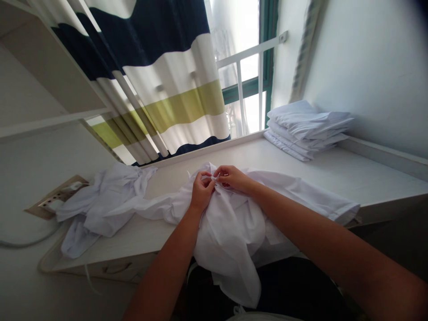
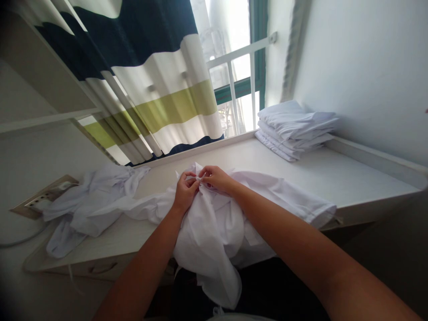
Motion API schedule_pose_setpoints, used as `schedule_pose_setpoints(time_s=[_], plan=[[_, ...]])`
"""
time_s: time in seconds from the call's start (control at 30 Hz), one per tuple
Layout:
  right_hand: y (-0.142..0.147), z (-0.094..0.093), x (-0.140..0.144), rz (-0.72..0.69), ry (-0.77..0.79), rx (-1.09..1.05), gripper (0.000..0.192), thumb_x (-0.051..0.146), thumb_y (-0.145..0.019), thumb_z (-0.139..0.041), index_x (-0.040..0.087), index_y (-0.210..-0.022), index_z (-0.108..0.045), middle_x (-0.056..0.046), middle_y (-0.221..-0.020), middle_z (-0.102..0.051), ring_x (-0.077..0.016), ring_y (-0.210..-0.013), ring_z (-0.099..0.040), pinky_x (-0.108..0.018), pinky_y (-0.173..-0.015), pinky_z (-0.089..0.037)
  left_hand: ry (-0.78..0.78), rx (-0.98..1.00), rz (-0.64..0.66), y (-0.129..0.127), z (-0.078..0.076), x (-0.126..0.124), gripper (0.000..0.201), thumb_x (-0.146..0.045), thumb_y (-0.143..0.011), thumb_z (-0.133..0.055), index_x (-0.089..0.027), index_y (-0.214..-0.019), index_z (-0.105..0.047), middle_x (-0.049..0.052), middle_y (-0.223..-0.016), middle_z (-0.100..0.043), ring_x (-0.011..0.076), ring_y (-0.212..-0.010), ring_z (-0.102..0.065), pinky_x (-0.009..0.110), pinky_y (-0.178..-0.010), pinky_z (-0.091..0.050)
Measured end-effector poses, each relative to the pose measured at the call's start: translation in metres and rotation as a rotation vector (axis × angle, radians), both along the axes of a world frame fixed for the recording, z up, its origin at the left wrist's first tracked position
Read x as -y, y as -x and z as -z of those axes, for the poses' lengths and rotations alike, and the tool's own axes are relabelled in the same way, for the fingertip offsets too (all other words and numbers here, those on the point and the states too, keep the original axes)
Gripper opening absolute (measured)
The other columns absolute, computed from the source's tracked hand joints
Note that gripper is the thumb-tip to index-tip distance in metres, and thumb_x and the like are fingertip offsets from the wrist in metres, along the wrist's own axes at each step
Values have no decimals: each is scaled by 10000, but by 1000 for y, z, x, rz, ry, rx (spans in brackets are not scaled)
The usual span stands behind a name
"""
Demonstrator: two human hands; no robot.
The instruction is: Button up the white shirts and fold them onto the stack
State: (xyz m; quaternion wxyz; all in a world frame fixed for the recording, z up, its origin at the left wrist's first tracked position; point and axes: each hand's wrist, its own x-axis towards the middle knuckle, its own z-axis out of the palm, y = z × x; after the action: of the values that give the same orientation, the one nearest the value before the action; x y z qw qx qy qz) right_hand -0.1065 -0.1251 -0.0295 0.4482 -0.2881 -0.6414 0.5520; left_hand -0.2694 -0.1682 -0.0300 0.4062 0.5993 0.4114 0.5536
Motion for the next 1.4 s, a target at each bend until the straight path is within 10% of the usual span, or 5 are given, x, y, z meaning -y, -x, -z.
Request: schedule_pose_setpoints(time_s=[1.4], plan=[[-2, -1, 2, 54, -92, 139, 175, 305, -771, -693, 172, -839, -601, 26, -541, -595, -113, -451, -541, -193, -407, -386, -55, -151, 147, -2, 2, 1, 219, -188, -867, -602, -222, -1048, -483, -5, -824, -649, 121, -694, -600, 235, -659, -437]])
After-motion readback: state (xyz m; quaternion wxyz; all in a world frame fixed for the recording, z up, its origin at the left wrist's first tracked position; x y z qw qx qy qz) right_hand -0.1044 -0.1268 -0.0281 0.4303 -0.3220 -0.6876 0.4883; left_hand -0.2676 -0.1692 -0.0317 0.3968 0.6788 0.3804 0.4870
